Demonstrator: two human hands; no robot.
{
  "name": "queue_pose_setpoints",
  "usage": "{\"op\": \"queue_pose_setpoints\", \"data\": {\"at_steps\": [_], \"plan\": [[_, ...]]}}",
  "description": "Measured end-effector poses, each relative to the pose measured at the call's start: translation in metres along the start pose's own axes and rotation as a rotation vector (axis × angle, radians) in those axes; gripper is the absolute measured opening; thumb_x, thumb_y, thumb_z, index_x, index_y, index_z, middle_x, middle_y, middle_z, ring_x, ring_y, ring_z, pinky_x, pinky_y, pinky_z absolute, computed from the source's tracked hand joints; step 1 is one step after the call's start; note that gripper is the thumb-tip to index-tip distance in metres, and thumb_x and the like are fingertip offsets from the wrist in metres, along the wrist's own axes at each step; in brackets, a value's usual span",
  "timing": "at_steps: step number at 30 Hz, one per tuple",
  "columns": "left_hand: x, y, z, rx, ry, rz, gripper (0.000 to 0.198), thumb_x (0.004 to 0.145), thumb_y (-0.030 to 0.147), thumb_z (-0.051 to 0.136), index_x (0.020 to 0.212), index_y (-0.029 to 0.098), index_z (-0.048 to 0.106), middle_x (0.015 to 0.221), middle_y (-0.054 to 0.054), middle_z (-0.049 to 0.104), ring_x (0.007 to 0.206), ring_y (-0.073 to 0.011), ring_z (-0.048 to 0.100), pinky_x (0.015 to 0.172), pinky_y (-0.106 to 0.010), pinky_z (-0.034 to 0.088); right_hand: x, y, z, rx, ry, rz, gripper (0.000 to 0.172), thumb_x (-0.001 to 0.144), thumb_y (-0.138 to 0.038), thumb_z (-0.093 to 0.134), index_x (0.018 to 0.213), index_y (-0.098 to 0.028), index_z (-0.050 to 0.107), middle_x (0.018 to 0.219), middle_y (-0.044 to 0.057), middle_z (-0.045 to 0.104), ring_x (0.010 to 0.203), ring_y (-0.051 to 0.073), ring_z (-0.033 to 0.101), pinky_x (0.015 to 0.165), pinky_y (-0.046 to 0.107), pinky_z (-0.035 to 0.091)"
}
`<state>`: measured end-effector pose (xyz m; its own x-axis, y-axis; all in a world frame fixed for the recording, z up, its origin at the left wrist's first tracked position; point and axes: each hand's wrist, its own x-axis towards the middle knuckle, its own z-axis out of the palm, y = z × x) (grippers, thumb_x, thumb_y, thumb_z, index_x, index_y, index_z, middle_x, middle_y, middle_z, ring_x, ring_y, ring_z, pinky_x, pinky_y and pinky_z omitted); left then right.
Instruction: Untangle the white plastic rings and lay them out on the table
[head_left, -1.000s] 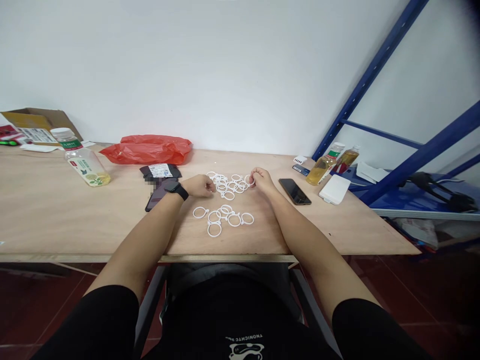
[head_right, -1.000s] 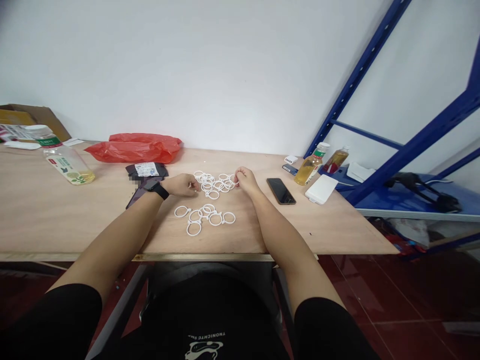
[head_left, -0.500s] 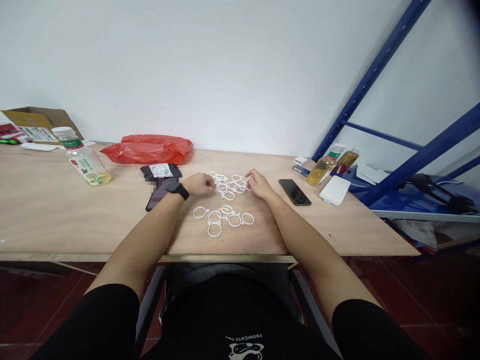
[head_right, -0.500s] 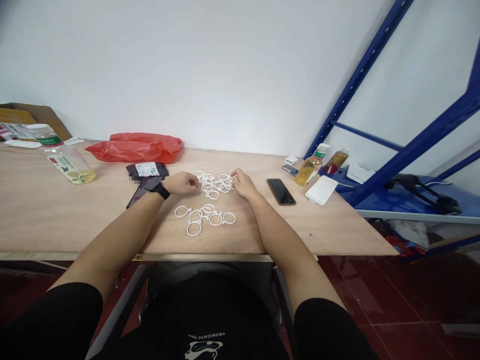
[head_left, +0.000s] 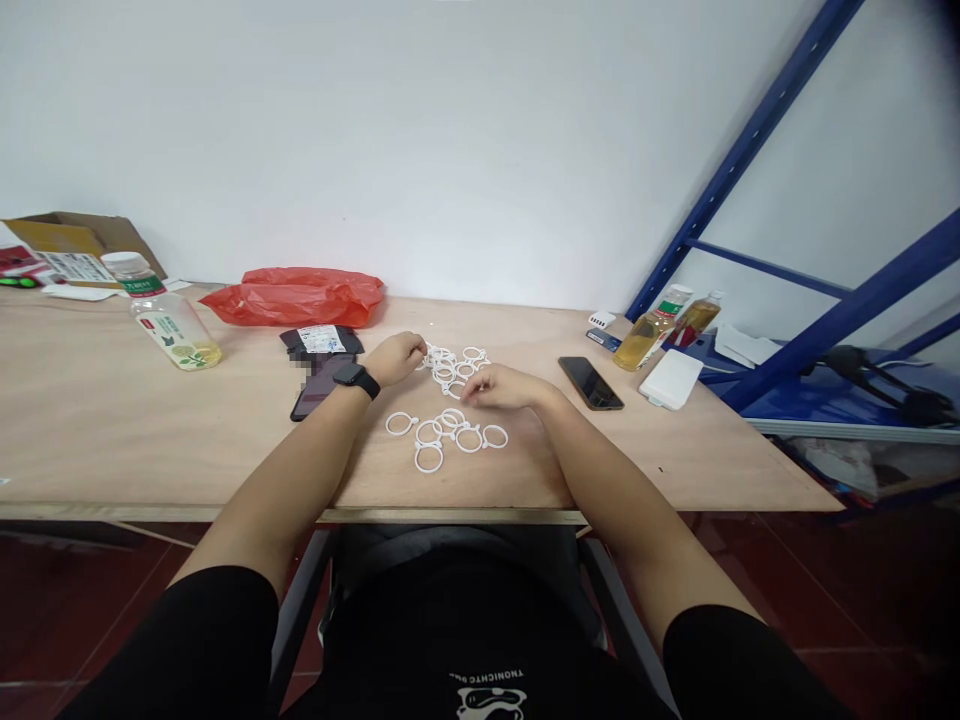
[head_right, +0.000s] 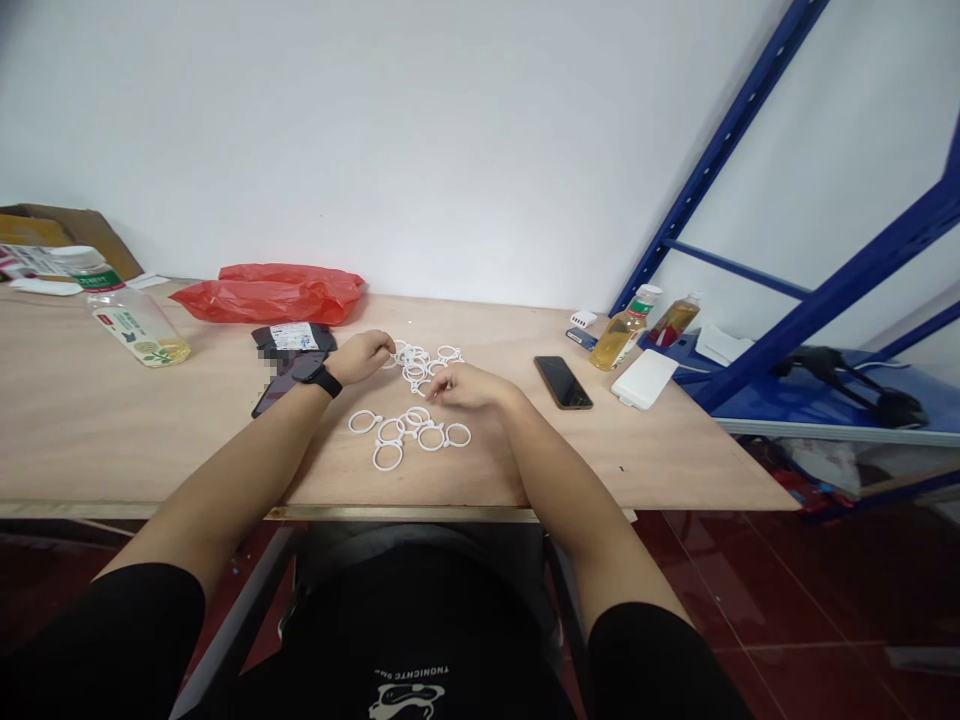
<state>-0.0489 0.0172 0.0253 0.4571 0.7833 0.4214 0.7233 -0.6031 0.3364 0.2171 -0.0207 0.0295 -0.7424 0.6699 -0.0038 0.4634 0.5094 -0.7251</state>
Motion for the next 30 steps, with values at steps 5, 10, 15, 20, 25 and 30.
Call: {"op": "queue_pose_setpoints", "data": {"at_steps": [5, 10, 15, 20, 25, 30], "plan": [[0.0, 0.0, 0.002, -0.014, 0.049, 0.027, 0.027, 0.078, 0.017, 0.041, 0.086, 0.014, 0.066, 0.089, -0.009, 0.065, 0.083, -0.02, 0.059, 0.084, -0.032, 0.048, 0.001, -0.007, 0.011, 0.003, -0.218, 0.095, 0.027, 0.071, -0.017, 0.067, 0.096, -0.02, 0.077, 0.075, -0.002, 0.071, 0.063, 0.01, 0.058, 0.059, 0.02, 0.041], [0.0, 0.001, 0.003, -0.02, 0.018, 0.047, 0.029, 0.078, 0.019, 0.041, 0.091, 0.015, 0.068, 0.092, -0.008, 0.066, 0.084, -0.0198, 0.059, 0.085, -0.032, 0.048, 0.002, -0.004, 0.012, -0.034, -0.065, 0.149, 0.016, 0.068, -0.026, 0.075, 0.082, -0.018, 0.075, 0.073, -0.001, 0.071, 0.063, 0.011, 0.058, 0.058, 0.021, 0.039], [-0.001, 0.002, 0.007, -0.016, -0.025, 0.05, 0.029, 0.077, 0.021, 0.044, 0.09, 0.015, 0.069, 0.092, -0.008, 0.067, 0.083, -0.0197, 0.06, 0.084, -0.032, 0.048, 0.002, -0.006, 0.012, -0.143, 0.06, 0.115, 0.013, 0.071, -0.03, 0.075, 0.072, -0.018, 0.07, 0.068, -0.002, 0.066, 0.061, 0.011, 0.054, 0.059, 0.023, 0.036], [0.0, 0.004, 0.011, -0.03, -0.055, 0.054, 0.031, 0.078, 0.022, 0.041, 0.089, 0.016, 0.069, 0.092, -0.007, 0.068, 0.086, -0.0198, 0.06, 0.084, -0.031, 0.048, 0.002, -0.01, 0.015, -0.136, 0.091, 0.041, 0.022, 0.069, -0.022, 0.075, 0.09, -0.02, 0.072, 0.073, -0.002, 0.065, 0.065, 0.011, 0.055, 0.062, 0.023, 0.038], [-0.001, 0.006, 0.011, -0.034, -0.055, 0.074, 0.026, 0.076, 0.023, 0.042, 0.083, 0.017, 0.066, 0.088, -0.007, 0.067, 0.082, -0.0196, 0.059, 0.08, -0.031, 0.047, 0.003, -0.012, 0.018, -0.163, -0.007, -0.015, 0.011, 0.074, -0.016, 0.067, 0.084, -0.018, 0.072, 0.08, 0.001, 0.068, 0.072, 0.013, 0.058, 0.067, 0.024, 0.039], [-0.004, 0.011, 0.008, -0.056, 0.001, 0.006, 0.026, 0.075, 0.021, 0.047, 0.096, 0.017, 0.061, 0.078, -0.003, 0.065, 0.069, -0.0171, 0.056, 0.068, -0.028, 0.043, 0.001, -0.018, 0.017, -0.21, 0.093, -0.033, 0.012, 0.079, -0.015, 0.059, 0.088, -0.018, 0.067, 0.078, 0.0, 0.065, 0.069, 0.013, 0.054, 0.065, 0.023, 0.037]]}}
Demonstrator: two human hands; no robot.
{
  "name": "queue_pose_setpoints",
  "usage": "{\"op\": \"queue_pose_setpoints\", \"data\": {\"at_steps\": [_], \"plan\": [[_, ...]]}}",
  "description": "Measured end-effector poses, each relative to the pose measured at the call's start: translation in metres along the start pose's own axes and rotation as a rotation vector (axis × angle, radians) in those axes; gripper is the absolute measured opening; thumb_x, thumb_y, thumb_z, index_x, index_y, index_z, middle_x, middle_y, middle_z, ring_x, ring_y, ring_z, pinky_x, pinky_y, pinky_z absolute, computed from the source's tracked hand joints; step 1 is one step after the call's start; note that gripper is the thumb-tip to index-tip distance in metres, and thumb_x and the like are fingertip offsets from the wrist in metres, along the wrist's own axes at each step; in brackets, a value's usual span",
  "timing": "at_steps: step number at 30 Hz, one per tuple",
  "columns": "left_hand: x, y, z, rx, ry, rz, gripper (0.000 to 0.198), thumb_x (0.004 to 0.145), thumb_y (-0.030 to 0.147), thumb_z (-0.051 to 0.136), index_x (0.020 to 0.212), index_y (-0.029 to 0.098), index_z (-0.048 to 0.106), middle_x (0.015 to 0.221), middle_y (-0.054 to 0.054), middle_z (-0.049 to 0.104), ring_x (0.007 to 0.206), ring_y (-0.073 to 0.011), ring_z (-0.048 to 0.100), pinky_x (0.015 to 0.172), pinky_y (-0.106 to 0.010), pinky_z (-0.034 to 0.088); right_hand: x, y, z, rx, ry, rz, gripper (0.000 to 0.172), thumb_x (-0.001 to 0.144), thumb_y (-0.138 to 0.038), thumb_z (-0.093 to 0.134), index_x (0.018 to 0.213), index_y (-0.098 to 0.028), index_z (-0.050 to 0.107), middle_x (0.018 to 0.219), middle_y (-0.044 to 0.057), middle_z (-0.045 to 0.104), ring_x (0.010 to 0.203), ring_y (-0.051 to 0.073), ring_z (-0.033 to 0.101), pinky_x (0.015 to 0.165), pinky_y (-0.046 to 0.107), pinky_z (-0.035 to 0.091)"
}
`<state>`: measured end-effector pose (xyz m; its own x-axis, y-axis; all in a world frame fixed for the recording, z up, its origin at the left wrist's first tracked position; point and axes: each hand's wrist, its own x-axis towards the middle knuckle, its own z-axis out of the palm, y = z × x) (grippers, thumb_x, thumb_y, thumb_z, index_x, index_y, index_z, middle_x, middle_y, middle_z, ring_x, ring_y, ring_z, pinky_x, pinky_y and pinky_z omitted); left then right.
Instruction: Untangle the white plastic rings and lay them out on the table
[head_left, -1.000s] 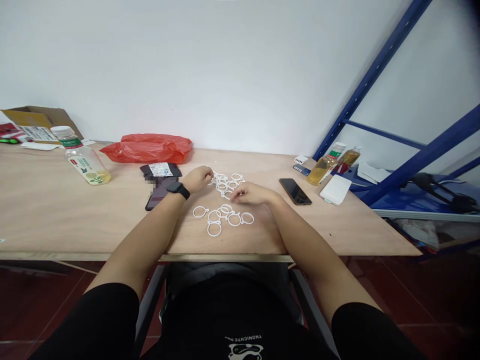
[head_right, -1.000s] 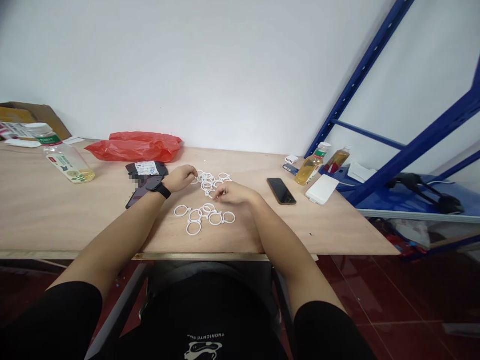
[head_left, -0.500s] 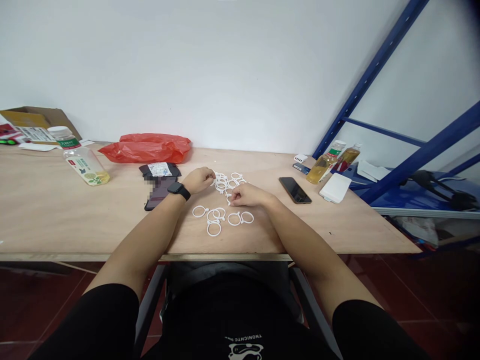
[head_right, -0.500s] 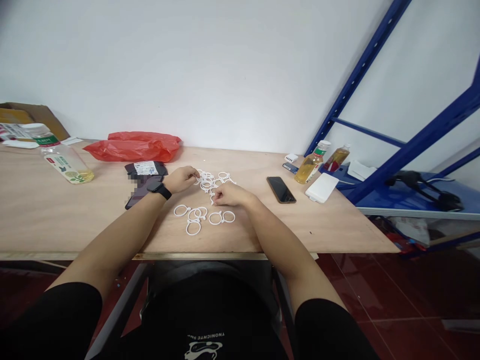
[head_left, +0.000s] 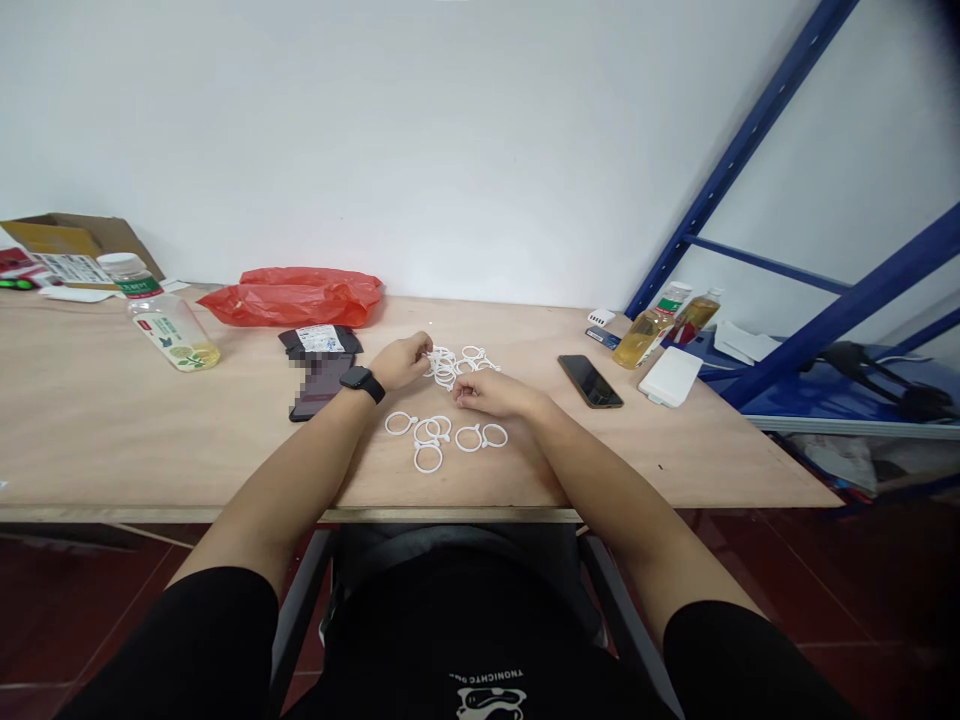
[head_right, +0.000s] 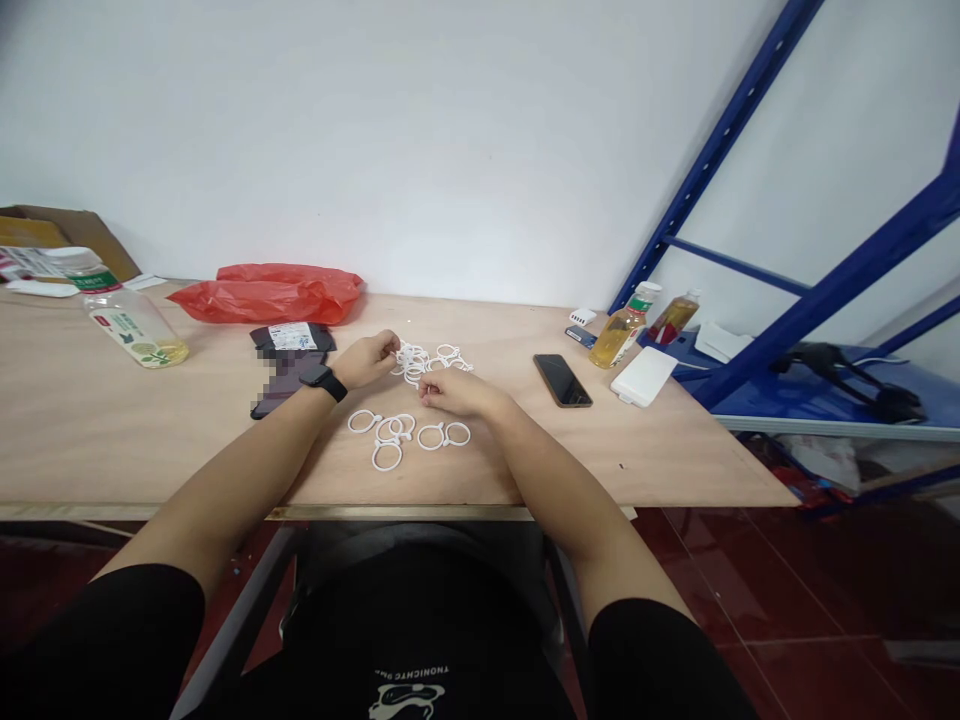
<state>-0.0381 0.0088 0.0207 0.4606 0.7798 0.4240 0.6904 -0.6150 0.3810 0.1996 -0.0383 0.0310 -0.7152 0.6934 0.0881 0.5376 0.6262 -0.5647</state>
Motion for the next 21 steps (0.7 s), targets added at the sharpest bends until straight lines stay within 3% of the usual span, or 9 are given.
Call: {"op": "queue_pose_setpoints", "data": {"at_steps": [4, 12, 21], "plan": [[-0.001, 0.003, 0.0, -0.022, 0.005, -0.001, 0.024, 0.072, 0.023, 0.051, 0.092, 0.016, 0.062, 0.075, -0.003, 0.064, 0.066, -0.0156, 0.055, 0.064, -0.027, 0.043, 0.001, 0.003, -0.003, 0.054, 0.112, 0.01, 0.015, 0.08, -0.015, 0.053, 0.09, -0.019, 0.064, 0.07, -0.003, 0.058, 0.065, 0.012, 0.05, 0.064, 0.023, 0.035], [0.001, 0.005, -0.002, -0.02, 0.003, 0.057, 0.027, 0.072, 0.02, 0.05, 0.087, 0.015, 0.071, 0.085, -0.006, 0.071, 0.073, -0.0162, 0.06, 0.073, -0.027, 0.048, 0.002, 0.014, -0.005, 0.096, 0.339, 0.051, 0.016, 0.07, -0.016, 0.052, 0.083, -0.019, 0.06, 0.066, -0.004, 0.052, 0.061, 0.011, 0.045, 0.062, 0.023, 0.034], [0.0, 0.004, -0.001, -0.012, 0.009, 0.054, 0.03, 0.075, 0.021, 0.052, 0.094, 0.013, 0.074, 0.086, -0.007, 0.071, 0.072, -0.0163, 0.061, 0.073, -0.027, 0.049, 0.002, 0.019, -0.009, 0.078, 0.399, 0.075, 0.012, 0.07, -0.019, 0.049, 0.078, -0.02, 0.056, 0.063, -0.004, 0.051, 0.06, 0.012, 0.044, 0.062, 0.023, 0.033]]}}
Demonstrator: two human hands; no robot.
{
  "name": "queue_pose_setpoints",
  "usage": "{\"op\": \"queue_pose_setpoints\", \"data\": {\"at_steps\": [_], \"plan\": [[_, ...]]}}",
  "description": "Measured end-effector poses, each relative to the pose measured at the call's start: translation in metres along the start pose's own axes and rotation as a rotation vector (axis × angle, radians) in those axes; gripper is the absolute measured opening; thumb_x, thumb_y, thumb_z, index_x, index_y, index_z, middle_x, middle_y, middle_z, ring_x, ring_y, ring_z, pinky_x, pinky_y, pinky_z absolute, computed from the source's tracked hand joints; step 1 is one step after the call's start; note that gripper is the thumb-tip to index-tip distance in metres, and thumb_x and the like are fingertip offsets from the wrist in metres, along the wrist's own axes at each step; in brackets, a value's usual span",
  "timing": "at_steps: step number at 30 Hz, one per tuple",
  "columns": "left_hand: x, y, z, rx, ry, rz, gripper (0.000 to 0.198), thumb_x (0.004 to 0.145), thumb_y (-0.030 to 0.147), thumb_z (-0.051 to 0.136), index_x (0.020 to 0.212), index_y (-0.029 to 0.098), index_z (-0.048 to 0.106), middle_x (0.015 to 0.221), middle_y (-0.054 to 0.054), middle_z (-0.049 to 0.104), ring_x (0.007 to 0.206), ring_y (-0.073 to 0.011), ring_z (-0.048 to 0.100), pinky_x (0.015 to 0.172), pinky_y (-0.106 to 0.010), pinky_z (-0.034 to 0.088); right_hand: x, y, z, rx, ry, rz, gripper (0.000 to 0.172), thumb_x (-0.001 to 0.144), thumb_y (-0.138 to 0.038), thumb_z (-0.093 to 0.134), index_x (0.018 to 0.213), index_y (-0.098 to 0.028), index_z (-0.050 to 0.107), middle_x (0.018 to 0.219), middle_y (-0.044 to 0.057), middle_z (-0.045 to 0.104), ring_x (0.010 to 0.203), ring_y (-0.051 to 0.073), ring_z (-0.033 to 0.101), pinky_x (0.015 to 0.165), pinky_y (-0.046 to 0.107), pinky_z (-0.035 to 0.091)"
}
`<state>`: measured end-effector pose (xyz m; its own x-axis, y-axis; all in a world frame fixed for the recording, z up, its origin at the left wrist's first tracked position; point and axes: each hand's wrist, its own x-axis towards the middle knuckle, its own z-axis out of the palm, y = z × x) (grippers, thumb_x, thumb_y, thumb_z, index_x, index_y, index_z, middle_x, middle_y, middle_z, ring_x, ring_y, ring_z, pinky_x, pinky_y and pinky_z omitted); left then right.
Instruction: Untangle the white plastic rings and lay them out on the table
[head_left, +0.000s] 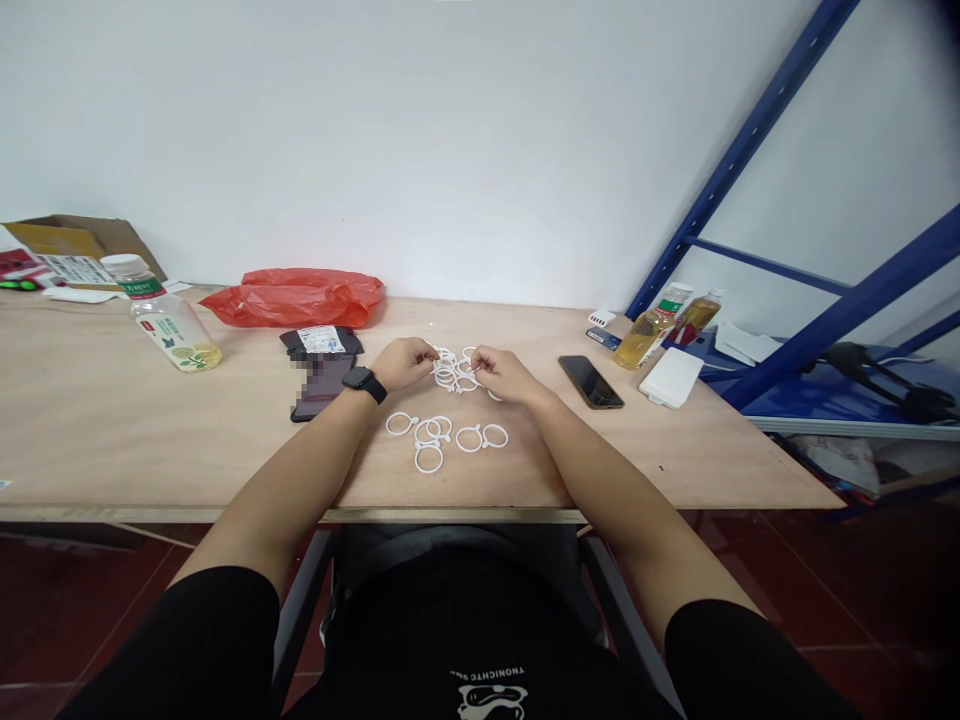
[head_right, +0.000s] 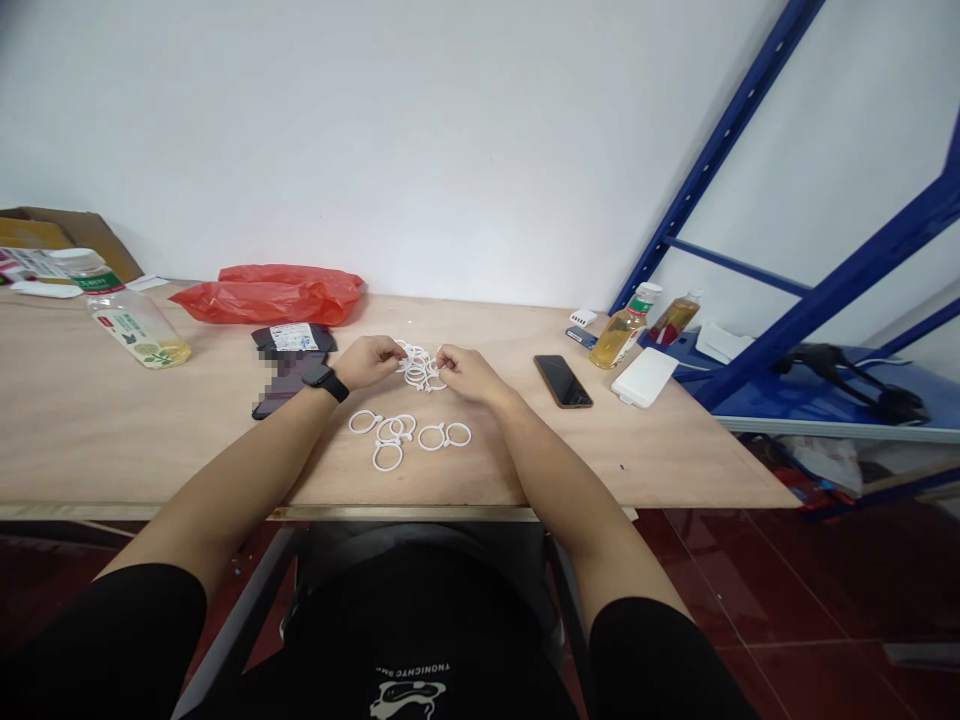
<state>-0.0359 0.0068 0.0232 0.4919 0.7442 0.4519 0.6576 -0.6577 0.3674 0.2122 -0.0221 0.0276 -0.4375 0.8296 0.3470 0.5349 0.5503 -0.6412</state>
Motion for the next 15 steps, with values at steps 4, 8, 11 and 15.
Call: {"op": "queue_pose_setpoints", "data": {"at_steps": [4, 8, 11, 15], "plan": [[0.0, -0.001, 0.001, 0.018, 0.016, -0.042, 0.032, 0.074, 0.022, 0.052, 0.097, 0.013, 0.073, 0.084, -0.006, 0.071, 0.069, -0.016, 0.061, 0.07, -0.027, 0.049, 0.001, 0.002, -0.001, -0.047, 0.03, 0.02, 0.011, 0.071, -0.018, 0.046, 0.075, -0.02, 0.056, 0.063, -0.003, 0.057, 0.061, 0.013, 0.048, 0.062, 0.024, 0.034], [0.002, -0.003, 0.002, 0.068, 0.065, -0.008, 0.03, 0.077, 0.021, 0.047, 0.092, 0.014, 0.073, 0.092, -0.008, 0.072, 0.079, -0.0184, 0.064, 0.078, -0.03, 0.051, 0.002, 0.004, -0.003, -0.099, 0.063, 0.019, 0.012, 0.072, -0.018, 0.044, 0.07, -0.02, 0.056, 0.064, -0.001, 0.06, 0.065, 0.014, 0.051, 0.063, 0.023, 0.034], [0.003, -0.005, 0.003, 0.096, 0.097, 0.017, 0.031, 0.079, 0.02, 0.044, 0.091, 0.015, 0.072, 0.092, -0.007, 0.072, 0.084, -0.0196, 0.064, 0.082, -0.032, 0.051, 0.003, 0.006, -0.003, -0.131, 0.098, 0.025, 0.013, 0.074, -0.019, 0.043, 0.067, -0.02, 0.055, 0.062, -0.002, 0.058, 0.063, 0.014, 0.051, 0.062, 0.023, 0.033], [0.004, -0.006, 0.002, 0.097, 0.107, 0.038, 0.031, 0.08, 0.017, 0.041, 0.086, 0.015, 0.072, 0.089, -0.008, 0.07, 0.084, -0.0198, 0.064, 0.083, -0.033, 0.051, 0.005, 0.011, -0.003, -0.16, 0.149, 0.031, 0.016, 0.076, -0.019, 0.041, 0.065, -0.02, 0.053, 0.06, -0.002, 0.055, 0.061, 0.014, 0.049, 0.061, 0.024, 0.031]]}}
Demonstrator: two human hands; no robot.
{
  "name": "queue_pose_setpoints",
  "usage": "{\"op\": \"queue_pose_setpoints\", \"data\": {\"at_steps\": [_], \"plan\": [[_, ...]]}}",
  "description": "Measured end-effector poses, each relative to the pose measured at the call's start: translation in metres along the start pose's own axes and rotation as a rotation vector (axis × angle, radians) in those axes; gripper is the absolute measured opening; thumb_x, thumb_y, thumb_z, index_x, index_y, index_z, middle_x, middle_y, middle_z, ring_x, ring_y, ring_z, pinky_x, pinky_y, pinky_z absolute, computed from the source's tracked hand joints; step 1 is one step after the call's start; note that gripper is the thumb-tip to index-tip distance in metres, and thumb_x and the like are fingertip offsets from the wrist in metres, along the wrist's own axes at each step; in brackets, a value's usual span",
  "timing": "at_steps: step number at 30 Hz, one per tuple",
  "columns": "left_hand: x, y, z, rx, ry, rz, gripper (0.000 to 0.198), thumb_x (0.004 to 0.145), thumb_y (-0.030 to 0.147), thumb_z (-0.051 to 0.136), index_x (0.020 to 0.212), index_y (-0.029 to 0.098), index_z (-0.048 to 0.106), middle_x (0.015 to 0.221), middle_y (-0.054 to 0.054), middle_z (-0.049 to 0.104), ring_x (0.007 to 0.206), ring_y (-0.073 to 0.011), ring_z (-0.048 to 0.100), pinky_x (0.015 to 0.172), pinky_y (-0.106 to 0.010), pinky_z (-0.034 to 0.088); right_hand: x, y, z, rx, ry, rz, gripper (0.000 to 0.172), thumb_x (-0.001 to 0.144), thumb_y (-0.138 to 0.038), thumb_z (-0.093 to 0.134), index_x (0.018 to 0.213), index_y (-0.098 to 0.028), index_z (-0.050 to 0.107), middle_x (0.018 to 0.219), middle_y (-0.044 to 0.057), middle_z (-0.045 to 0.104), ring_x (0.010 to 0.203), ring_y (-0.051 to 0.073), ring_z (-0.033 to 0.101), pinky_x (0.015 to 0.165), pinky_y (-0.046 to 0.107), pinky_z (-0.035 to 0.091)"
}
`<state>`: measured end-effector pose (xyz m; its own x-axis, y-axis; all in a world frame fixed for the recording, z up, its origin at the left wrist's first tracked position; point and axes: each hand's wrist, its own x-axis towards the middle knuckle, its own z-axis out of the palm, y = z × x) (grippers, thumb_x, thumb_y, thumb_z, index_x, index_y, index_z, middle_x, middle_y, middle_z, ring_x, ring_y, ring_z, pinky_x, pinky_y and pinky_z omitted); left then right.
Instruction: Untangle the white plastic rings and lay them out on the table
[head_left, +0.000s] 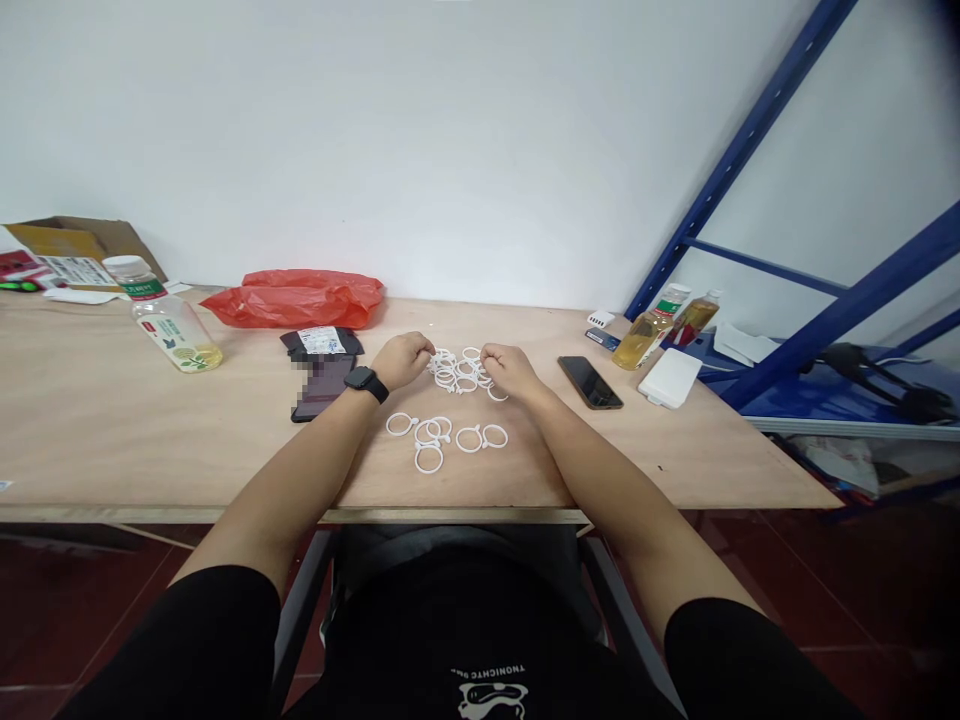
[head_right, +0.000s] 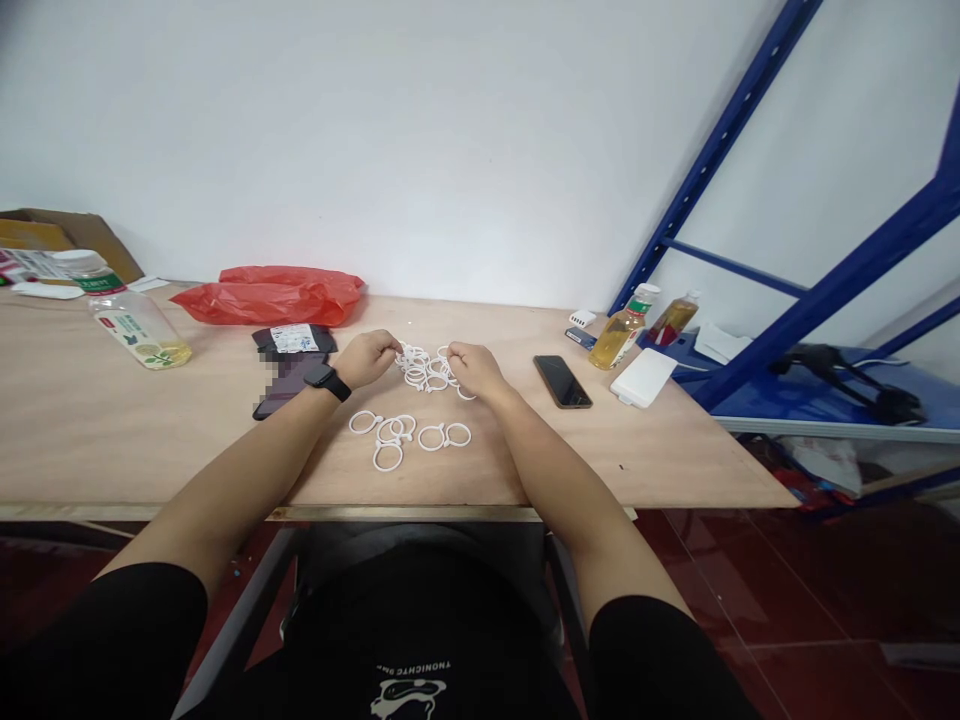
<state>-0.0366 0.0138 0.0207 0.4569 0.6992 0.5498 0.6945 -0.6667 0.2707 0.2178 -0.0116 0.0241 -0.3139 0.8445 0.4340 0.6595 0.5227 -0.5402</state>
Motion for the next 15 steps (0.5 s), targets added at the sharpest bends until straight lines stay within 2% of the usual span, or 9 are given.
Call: {"op": "queue_pose_setpoints", "data": {"at_steps": [6, 11, 15], "plan": [[-0.0002, -0.001, 0.0005, -0.03, -0.018, 0.039, 0.031, 0.08, 0.017, 0.039, 0.082, 0.015, 0.071, 0.087, -0.008, 0.068, 0.082, -0.0196, 0.063, 0.083, -0.033, 0.05, 0.001, 0.0045, 0.0005, -0.022, 0.012, 0.015, 0.019, 0.079, -0.019, 0.039, 0.073, -0.02, 0.056, 0.065, -0.001, 0.057, 0.064, 0.016, 0.051, 0.062, 0.025, 0.033], [-0.0005, 0.0001, 0.002, -0.041, -0.08, 0.028, 0.032, 0.079, 0.018, 0.04, 0.086, 0.015, 0.071, 0.088, -0.008, 0.068, 0.082, -0.0197, 0.062, 0.082, -0.033, 0.05, -0.0001, 0.005, 0.0024, -0.105, -0.085, 0.1, 0.023, 0.083, -0.02, 0.042, 0.095, -0.021, 0.062, 0.074, 0.0, 0.065, 0.07, 0.018, 0.056, 0.064, 0.026, 0.035], [-0.001, 0.0009, 0.0037, -0.042, -0.113, 0.014, 0.035, 0.079, 0.019, 0.04, 0.094, 0.015, 0.072, 0.093, -0.008, 0.069, 0.086, -0.0208, 0.063, 0.085, -0.034, 0.05, -0.0005, 0.0093, 0.0061, -0.168, -0.161, 0.093, 0.024, 0.087, -0.021, 0.044, 0.098, -0.021, 0.066, 0.085, 0.002, 0.07, 0.079, 0.019, 0.06, 0.069, 0.026, 0.04]]}}
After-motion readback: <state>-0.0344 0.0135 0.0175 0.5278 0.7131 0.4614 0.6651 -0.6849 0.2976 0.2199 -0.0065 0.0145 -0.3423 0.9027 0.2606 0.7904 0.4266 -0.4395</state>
